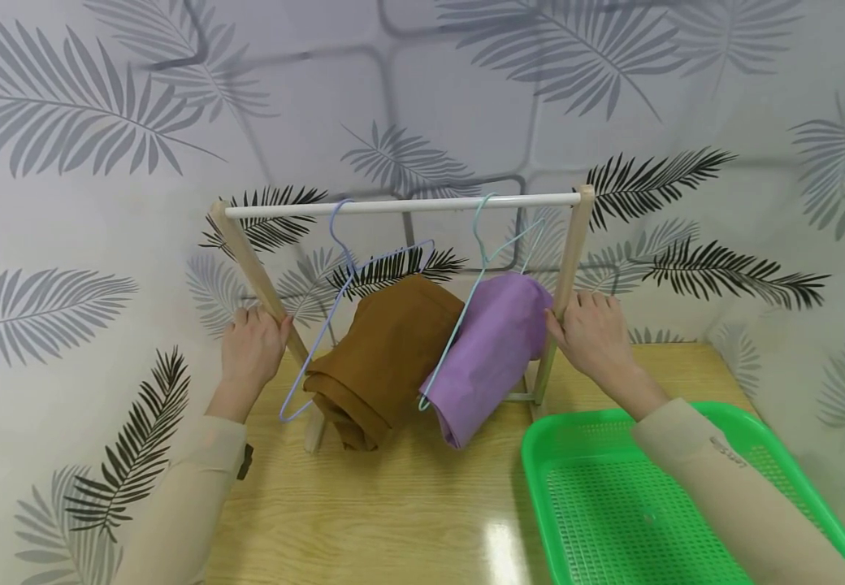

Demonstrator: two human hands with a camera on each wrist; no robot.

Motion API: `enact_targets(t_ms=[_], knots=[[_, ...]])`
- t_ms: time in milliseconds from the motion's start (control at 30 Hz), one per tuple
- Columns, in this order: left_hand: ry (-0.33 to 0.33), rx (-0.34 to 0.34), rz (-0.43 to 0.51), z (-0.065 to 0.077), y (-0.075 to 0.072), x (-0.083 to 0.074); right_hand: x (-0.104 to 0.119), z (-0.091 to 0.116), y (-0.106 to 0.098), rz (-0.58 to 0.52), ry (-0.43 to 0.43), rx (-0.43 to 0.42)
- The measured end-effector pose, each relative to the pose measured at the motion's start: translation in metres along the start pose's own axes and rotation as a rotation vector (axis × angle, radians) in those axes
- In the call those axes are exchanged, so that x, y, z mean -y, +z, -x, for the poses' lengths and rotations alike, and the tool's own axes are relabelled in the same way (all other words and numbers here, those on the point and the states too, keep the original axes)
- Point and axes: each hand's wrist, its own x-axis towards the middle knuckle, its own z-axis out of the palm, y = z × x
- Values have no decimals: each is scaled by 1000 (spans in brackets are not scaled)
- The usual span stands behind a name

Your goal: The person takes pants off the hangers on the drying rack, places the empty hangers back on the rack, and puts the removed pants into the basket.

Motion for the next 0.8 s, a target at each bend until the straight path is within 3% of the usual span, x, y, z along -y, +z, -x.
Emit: enact_targets(t_ms=[433, 800], knots=[[-29, 76, 9, -3, -2, 0, -1, 1, 2, 1, 0, -19], [-32, 157, 19, 10, -14, -1, -2, 1, 2, 3, -13, -29]])
